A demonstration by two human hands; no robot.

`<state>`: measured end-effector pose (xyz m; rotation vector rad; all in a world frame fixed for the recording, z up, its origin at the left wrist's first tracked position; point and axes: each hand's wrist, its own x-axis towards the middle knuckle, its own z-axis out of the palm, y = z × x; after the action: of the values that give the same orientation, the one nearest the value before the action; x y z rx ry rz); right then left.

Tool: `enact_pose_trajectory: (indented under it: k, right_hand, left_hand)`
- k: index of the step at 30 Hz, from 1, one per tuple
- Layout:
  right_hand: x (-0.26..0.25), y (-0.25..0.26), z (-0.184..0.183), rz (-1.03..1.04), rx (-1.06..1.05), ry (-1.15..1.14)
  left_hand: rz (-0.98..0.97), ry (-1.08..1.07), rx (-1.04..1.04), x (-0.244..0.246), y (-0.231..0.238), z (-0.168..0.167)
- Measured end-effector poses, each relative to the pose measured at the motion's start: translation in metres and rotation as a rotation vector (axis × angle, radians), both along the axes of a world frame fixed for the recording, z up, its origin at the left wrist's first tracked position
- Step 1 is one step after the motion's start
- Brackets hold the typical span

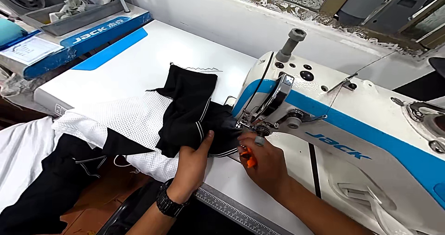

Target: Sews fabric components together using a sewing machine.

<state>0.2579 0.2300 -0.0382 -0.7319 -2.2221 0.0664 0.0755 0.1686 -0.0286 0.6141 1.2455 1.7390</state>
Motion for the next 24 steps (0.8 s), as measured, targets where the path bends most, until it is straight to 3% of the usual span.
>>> enact_pose_trajectory:
  k: [6, 12, 24]
  right_hand:
    - [-0.022, -0.006, 0.005, -0.036, 0.082, 0.033]
    - [-0.023, -0.004, 0.006, -0.057, 0.197, 0.007]
    - [-0.016, -0.003, 0.007, -0.035, 0.219, -0.006]
  left_hand:
    - [-0.048, -0.04, 0.05, -0.001, -0.004, -0.006]
    - [-0.109, 0.092, 0.129, -0.002, -0.007, -0.013]
    - [-0.091, 0.113, 0.066, -0.002, -0.007, -0.011]
